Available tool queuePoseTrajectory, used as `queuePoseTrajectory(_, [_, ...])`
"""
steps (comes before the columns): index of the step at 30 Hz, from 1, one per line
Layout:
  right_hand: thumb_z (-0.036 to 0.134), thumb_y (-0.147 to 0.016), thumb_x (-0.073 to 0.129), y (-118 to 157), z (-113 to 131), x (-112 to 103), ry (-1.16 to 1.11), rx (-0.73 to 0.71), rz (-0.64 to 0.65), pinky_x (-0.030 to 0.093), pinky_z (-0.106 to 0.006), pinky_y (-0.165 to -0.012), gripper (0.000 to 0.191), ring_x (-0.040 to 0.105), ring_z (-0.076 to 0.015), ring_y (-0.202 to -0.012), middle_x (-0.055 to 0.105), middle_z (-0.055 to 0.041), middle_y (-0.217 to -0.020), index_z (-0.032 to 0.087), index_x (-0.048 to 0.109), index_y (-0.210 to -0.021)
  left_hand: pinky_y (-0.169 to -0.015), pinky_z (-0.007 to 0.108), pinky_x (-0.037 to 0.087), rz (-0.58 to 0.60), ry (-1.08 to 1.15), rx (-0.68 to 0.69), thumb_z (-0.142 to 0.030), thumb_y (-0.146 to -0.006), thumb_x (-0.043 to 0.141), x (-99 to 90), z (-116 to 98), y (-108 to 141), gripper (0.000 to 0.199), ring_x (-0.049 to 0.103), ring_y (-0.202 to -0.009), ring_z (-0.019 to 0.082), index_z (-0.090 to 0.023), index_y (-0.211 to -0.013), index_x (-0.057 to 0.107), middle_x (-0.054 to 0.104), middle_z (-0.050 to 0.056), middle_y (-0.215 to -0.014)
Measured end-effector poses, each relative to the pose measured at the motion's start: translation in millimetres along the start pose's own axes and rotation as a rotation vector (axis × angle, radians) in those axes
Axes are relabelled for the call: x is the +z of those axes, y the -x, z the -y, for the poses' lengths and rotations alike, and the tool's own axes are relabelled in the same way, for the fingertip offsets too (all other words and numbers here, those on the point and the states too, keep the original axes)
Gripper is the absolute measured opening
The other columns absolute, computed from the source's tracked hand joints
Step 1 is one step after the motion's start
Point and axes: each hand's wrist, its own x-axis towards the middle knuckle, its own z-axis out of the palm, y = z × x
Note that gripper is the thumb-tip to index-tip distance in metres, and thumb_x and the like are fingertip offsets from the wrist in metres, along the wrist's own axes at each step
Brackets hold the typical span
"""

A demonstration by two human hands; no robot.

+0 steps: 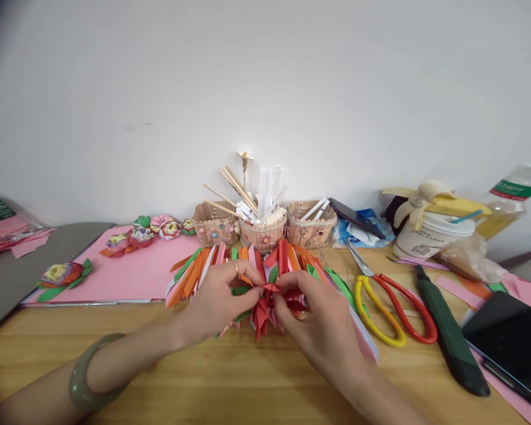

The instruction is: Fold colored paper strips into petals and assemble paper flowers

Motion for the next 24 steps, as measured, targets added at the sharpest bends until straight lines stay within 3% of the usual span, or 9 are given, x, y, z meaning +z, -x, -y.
queuePoseTrajectory(2, [0.014,-0.074,0.054,1,-2,1,0.083,-0.125,-0.057,0.048,-0.027,-0.058,0.01,0.061,-0.0156,-0.061,0.065,-0.0014,-0.07,0.022,0.054,-0.081,-0.065,0.025,0.043,-0.028,-0.116,0.206,-0.01,-0.072,0.05,0.3,1,3,0.01,0.052,-0.067,0.012,-0.017,-0.067,0.056,0.056,0.002,-0.069])
queuePoseTrajectory(4, [0.013,-0.074,0.055,1,-3,0,0.118,-0.242,-0.078,0.049,-0.03,-0.065,0.011,0.063,-0.0183,-0.072,0.066,-0.0029,-0.074,0.022,0.053,-0.079,-0.065,0.025,0.043,0.014,-0.08,0.286,-0.011,-0.072,0.05,-2.0,0,4,0.01,0.051,-0.068,0.012,-0.018,-0.067,0.055,0.055,0.002,-0.07])
queuePoseTrajectory(6, [0.013,-0.075,0.055,1,-5,-1,0.122,-0.304,-0.083,0.048,-0.032,-0.07,0.011,0.063,-0.0201,-0.082,0.066,-0.0045,-0.08,0.023,0.053,-0.079,-0.064,0.024,0.044,0.072,0.13,0.12,-0.015,-0.074,0.051,-6.0,-4,2,0.009,0.053,-0.075,0.013,-0.018,-0.08,0.057,0.056,0.005,-0.085])
queuePoseTrajectory(9, [0.012,-0.076,0.055,0,-7,-3,0.139,-0.312,-0.093,0.048,-0.033,-0.07,0.012,0.062,-0.0203,-0.084,0.065,-0.0055,-0.085,0.023,0.054,-0.081,-0.067,0.025,0.045,0.153,0.414,-0.161,-0.027,-0.081,0.047,-10.3,-8,-2,0.025,0.055,-0.071,0.012,-0.019,-0.104,0.053,0.057,0.002,-0.081])
queuePoseTrajectory(12, [0.01,-0.075,0.054,-1,-6,-4,0.132,-0.345,-0.07,0.048,-0.032,-0.07,0.015,0.061,-0.0202,-0.087,0.065,-0.0055,-0.086,0.023,0.055,-0.083,-0.067,0.023,0.043,0.155,0.378,-0.184,-0.027,-0.077,0.056,-9.4,-8,-6,0.019,0.053,-0.071,0.011,-0.016,-0.092,0.058,0.058,0.002,-0.08])
queuePoseTrajectory(15, [0.01,-0.075,0.053,-3,-3,-5,0.111,-0.349,-0.107,0.046,-0.035,-0.076,0.019,0.058,-0.0217,-0.091,0.063,-0.0068,-0.093,0.023,0.055,-0.09,-0.062,0.022,0.042,0.033,0.293,-0.113,-0.025,-0.076,0.057,-7.5,-5,-7,0.01,0.051,-0.069,0.011,-0.016,-0.082,0.058,0.056,0.001,-0.076])
queuePoseTrajectory(18, [0.02,-0.079,0.052,-6,2,-7,0.038,-0.136,-0.134,0.045,-0.033,-0.069,0.009,0.057,-0.0205,-0.08,0.061,-0.0062,-0.086,0.022,0.056,-0.087,-0.062,0.021,0.041,-0.07,0.205,-0.01,-0.024,-0.078,0.055,-8.4,-4,-7,0.007,0.052,-0.073,0.011,-0.017,-0.081,0.057,0.057,0.0,-0.079])
queuePoseTrajectory(22, [0.039,-0.085,0.043,-11,5,-8,-0.263,0.237,0.212,0.039,-0.024,-0.05,0.026,0.05,-0.0137,-0.056,0.054,0.0005,-0.062,0.02,0.056,-0.072,-0.064,0.023,0.041,-0.055,0.09,0.068,-0.022,-0.081,0.051,-10.4,-5,-5,0.007,0.052,-0.073,0.012,-0.018,-0.081,0.057,0.058,0.001,-0.08])
queuePoseTrajectory(24, [0.045,-0.083,0.045,-13,5,-8,-0.397,0.333,0.284,0.034,-0.022,-0.048,0.034,0.045,-0.0116,-0.052,0.048,0.0021,-0.057,0.019,0.054,-0.065,-0.067,0.025,0.041,-0.021,0.063,0.086,-0.022,-0.082,0.049,-10.3,-5,-4,0.008,0.052,-0.074,0.012,-0.018,-0.082,0.056,0.058,0.002,-0.08])
